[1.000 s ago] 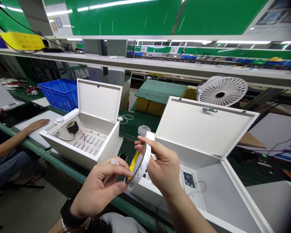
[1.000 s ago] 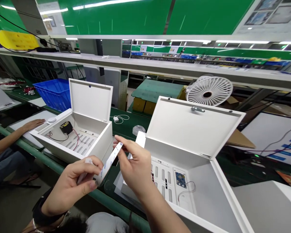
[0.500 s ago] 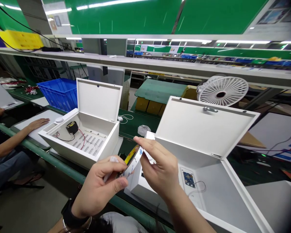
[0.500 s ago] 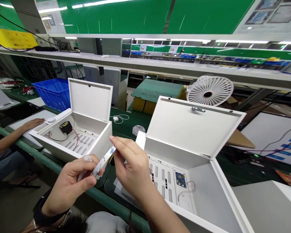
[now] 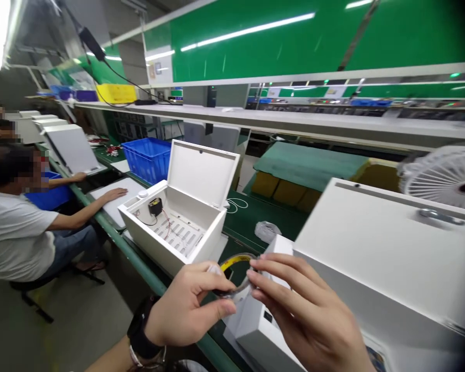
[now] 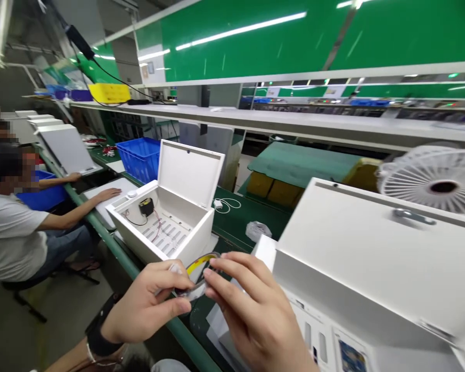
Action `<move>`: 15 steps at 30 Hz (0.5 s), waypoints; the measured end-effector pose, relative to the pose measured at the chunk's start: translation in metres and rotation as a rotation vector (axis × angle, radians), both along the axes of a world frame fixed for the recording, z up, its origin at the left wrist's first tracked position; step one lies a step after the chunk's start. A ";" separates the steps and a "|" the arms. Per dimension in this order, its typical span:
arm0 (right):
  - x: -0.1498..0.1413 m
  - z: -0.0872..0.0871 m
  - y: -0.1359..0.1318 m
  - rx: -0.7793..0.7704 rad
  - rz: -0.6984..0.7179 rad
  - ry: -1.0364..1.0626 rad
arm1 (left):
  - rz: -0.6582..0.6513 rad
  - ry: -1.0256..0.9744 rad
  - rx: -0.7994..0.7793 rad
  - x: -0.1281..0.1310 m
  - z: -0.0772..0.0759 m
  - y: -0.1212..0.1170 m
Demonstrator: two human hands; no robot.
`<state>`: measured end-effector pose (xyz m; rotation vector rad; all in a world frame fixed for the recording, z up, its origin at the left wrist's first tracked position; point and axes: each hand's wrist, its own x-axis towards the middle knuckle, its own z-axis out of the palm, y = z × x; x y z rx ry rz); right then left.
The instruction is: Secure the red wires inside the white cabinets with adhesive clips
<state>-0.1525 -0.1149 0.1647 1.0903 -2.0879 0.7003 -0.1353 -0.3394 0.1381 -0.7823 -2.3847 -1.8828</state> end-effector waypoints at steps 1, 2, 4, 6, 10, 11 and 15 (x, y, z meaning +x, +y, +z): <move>-0.001 -0.001 -0.002 -0.002 0.004 0.023 | 0.006 0.000 0.014 0.001 0.000 -0.001; -0.001 -0.003 -0.003 -0.004 0.011 0.043 | 0.013 0.001 0.029 0.002 -0.001 -0.003; -0.002 -0.005 -0.007 -0.004 0.029 0.073 | 0.041 0.009 0.052 0.004 -0.003 -0.005; -0.003 -0.007 -0.010 -0.008 0.038 0.081 | 0.077 0.015 0.056 0.004 -0.004 -0.007; -0.006 -0.013 -0.017 -0.027 0.029 0.056 | 0.129 -0.025 0.018 0.003 -0.003 -0.007; -0.007 -0.015 -0.018 -0.032 0.023 0.049 | 0.138 -0.043 0.010 0.004 -0.003 -0.007; -0.007 -0.019 -0.018 -0.059 0.005 0.026 | 0.193 -0.122 -0.006 0.007 -0.003 0.000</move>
